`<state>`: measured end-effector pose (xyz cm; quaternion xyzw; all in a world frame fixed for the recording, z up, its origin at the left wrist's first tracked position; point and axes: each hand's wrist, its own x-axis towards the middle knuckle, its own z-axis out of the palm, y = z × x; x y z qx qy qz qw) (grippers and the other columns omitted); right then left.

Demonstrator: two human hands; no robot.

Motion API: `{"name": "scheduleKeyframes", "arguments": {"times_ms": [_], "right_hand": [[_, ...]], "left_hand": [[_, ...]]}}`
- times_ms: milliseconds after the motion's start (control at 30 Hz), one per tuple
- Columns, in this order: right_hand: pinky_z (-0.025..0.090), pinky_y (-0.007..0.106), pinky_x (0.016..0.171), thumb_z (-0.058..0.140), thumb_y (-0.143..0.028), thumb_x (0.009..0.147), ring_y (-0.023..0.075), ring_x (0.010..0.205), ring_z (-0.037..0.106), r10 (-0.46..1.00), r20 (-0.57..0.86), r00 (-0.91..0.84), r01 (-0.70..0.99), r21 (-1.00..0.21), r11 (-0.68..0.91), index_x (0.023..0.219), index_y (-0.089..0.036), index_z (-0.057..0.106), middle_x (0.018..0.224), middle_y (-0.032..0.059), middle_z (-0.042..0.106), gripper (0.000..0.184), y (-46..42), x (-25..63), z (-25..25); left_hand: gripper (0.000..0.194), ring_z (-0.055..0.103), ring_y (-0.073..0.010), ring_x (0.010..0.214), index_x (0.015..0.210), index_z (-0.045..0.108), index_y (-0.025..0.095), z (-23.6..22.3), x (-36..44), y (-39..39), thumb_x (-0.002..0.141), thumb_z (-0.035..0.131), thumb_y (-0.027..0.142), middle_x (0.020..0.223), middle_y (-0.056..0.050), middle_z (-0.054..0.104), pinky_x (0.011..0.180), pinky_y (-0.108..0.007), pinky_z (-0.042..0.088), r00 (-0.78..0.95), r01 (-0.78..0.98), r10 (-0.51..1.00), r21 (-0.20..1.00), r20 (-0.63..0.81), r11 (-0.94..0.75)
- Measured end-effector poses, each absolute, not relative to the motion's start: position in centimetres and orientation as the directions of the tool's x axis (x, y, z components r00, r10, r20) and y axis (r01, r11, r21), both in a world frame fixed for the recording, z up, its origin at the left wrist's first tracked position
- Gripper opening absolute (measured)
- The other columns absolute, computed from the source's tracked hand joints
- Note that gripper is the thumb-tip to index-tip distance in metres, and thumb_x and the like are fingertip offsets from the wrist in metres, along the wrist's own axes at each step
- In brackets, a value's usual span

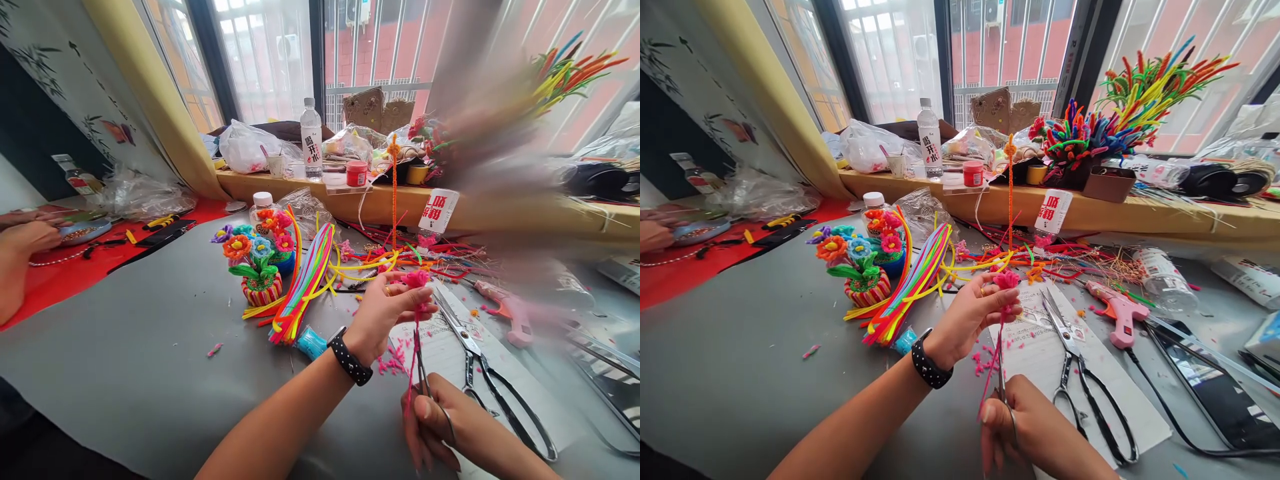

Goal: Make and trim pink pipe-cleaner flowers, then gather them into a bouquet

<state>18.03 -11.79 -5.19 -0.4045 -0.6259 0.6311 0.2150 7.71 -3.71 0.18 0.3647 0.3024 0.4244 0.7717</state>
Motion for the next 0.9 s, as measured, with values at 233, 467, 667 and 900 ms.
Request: {"name": "scheduleKeyframes", "arguments": {"times_ms": [233,467,667,900], "right_hand": [[0.011,0.02,0.028,0.025,-0.08,0.062,0.0022,0.021,0.019,0.8,-0.325,-0.505,0.298,-0.935,-0.193,0.031,-0.013,0.046,0.023,-0.0052,0.022,0.077,-11.77,17.72,-5.12],[0.02,0.02,0.034,0.023,-0.078,0.065,0.0038,0.029,0.028,0.811,-0.234,-0.536,0.263,-0.959,-0.103,0.042,-0.011,0.052,0.033,-0.0028,0.034,0.077,-11.71,18.17,-5.03],[0.024,0.019,0.039,0.028,-0.083,0.056,0.0053,0.036,0.031,0.778,-0.224,-0.587,0.249,-0.964,-0.09,0.06,-0.01,0.054,0.04,-0.0052,0.033,0.077,-11.97,18.08,-4.67],[0.023,0.019,0.036,0.03,-0.083,0.055,0.0054,0.032,0.031,0.775,-0.229,-0.588,0.233,-0.966,-0.109,0.057,-0.01,0.055,0.037,-0.0045,0.033,0.077,-12.0,17.89,-4.91]], "left_hand": [[0.045,0.061,-0.0118,0.059,0.089,0.043,0.014,0.43,7.63,-3.66,0.056,0.072,0.021,0.071,0.0,0.057,0.063,-0.026,0.047,0.426,-0.477,0.889,0.794,-0.167,0.377],[0.041,0.06,-0.0101,0.059,0.09,0.045,0.013,0.59,7.41,-3.62,0.059,0.071,0.022,0.072,-0.001,0.059,0.063,-0.024,0.046,0.416,-0.491,0.897,0.794,-0.147,0.358],[0.04,0.059,-0.0095,0.059,0.09,0.046,0.012,0.59,7.31,-3.58,0.06,0.07,0.023,0.073,-0.002,0.06,0.062,-0.023,0.046,0.415,-0.484,0.901,0.807,-0.128,0.338],[0.042,0.06,-0.0102,0.056,0.09,0.042,0.015,0.34,7.82,-4.02,0.06,0.07,0.02,0.069,0.001,0.058,0.059,-0.023,0.047,0.454,-0.468,0.88,0.803,-0.14,0.37]]}}
